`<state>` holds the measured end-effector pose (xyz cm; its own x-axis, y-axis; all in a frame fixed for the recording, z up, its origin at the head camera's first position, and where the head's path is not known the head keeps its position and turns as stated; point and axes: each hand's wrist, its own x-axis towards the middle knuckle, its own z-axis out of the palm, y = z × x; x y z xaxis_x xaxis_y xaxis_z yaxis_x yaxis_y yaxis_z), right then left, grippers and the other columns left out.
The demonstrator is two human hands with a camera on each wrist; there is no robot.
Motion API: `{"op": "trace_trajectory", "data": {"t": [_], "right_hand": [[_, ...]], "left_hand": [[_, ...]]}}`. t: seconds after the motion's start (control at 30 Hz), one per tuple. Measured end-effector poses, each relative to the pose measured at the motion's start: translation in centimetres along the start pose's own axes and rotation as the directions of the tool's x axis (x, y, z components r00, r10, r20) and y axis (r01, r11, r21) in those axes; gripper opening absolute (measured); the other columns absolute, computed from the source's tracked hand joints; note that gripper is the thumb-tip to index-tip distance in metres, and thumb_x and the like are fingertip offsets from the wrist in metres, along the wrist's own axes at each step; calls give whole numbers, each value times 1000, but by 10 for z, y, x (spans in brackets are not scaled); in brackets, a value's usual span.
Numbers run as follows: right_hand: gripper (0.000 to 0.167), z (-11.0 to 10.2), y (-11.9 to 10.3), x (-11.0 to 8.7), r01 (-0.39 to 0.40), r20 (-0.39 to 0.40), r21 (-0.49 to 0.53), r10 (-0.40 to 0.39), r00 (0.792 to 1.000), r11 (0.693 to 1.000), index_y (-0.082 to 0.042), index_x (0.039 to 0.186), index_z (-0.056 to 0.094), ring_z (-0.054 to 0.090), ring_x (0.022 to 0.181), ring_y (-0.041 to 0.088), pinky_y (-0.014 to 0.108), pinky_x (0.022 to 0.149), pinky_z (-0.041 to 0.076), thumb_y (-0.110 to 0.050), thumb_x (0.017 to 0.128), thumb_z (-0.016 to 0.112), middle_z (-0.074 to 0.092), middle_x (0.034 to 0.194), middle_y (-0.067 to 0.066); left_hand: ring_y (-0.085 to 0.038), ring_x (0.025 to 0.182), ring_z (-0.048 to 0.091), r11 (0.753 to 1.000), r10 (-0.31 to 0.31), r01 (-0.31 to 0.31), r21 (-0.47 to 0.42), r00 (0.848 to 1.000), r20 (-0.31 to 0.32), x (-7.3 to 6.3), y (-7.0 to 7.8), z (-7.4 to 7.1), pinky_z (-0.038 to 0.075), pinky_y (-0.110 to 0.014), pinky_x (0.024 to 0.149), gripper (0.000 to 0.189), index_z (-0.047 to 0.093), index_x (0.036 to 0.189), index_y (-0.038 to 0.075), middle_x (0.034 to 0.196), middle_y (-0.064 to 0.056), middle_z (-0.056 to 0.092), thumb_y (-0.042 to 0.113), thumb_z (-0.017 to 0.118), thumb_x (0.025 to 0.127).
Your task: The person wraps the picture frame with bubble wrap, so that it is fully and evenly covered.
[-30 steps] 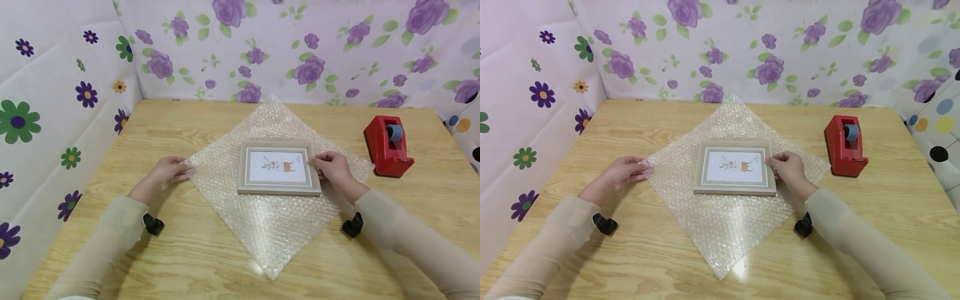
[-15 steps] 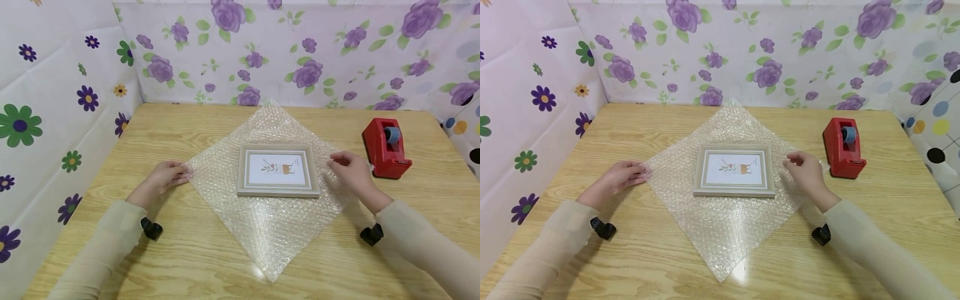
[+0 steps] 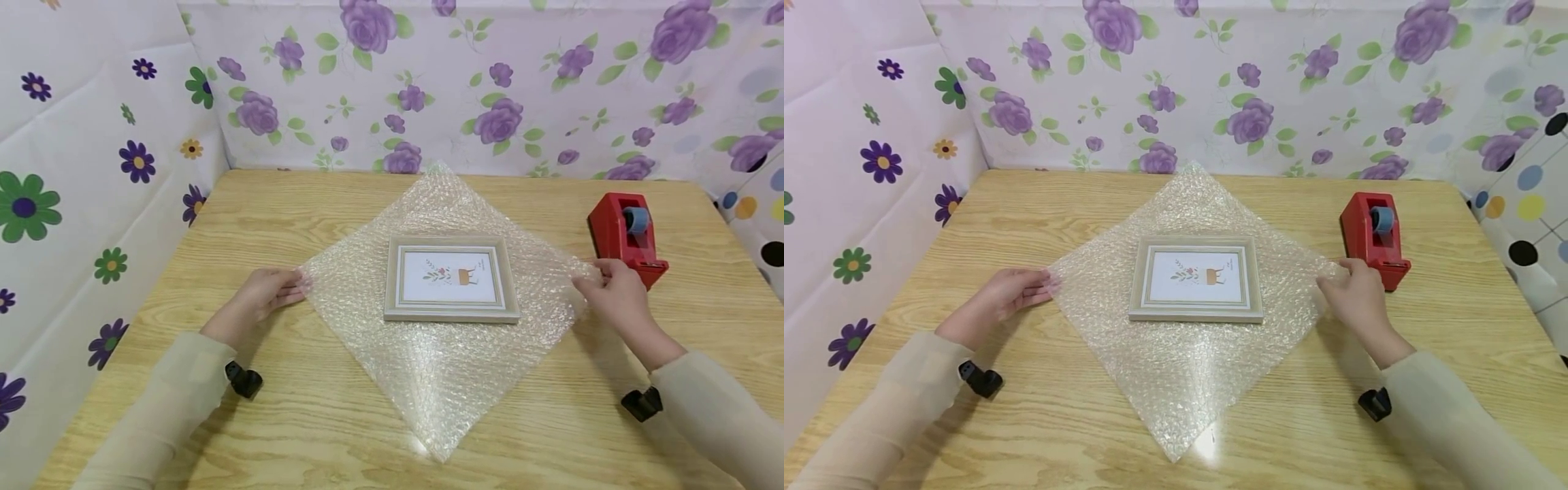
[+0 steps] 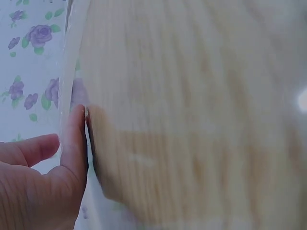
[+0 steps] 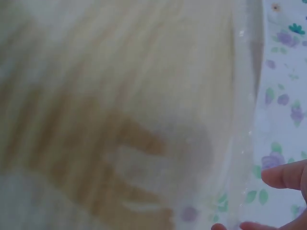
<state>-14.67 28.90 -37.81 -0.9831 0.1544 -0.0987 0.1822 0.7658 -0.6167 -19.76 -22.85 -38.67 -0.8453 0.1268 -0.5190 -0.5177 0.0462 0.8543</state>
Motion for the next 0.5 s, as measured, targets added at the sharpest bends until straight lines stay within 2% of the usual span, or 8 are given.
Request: {"op": "trace_trajectory", "data": {"t": [0.1,0.17,0.27,0.33,0.4,0.5], "right_hand": [[73,0,5,-2,-42,26,33,41,999,999,19,138,25,46,108,46,55,86,48,-35,96,51,40,128,39],[79,-1,7,-3,-86,55,74,82,995,994,18,141,18,46,110,45,46,84,52,-37,96,51,37,131,39],[83,-3,9,-2,-139,98,140,125,987,980,17,143,12,50,106,36,24,75,54,-38,96,51,38,133,37],[80,-2,11,-1,-158,107,169,141,984,973,16,143,16,55,96,20,11,64,47,-38,95,52,44,130,34],[75,-1,14,0,-170,113,203,149,982,964,15,141,23,58,84,7,9,62,48,-36,95,53,56,121,26],[69,0,18,2,-187,121,260,160,980,947,14,137,30,57,71,-6,12,64,52,-34,95,56,67,95,2]], "left_hand": [[-4,74,64,1000,13,-13,-10,1000,-12,-1,-2,2,55,-16,75,13,49,106,-5,78,2,63,4,44,99],[-3,74,63,1000,26,-26,-9,999,-21,-1,-3,3,55,-16,75,9,48,102,-4,78,2,62,3,44,99],[-3,74,62,999,43,-43,-4,998,-39,-3,-3,5,55,-15,75,10,47,104,-3,80,2,59,4,43,99],[-3,74,61,999,47,-48,-12,998,-48,-5,-3,6,54,-15,75,11,47,106,-3,81,2,58,6,44,100],[-3,74,62,998,45,-47,-31,997,-55,-7,-3,6,54,-15,76,11,47,107,-2,81,2,59,6,44,100],[-3,73,63,997,38,-42,-68,998,-59,-9,-3,6,54,-15,76,9,46,105,-1,79,2,61,6,45,99]]}}
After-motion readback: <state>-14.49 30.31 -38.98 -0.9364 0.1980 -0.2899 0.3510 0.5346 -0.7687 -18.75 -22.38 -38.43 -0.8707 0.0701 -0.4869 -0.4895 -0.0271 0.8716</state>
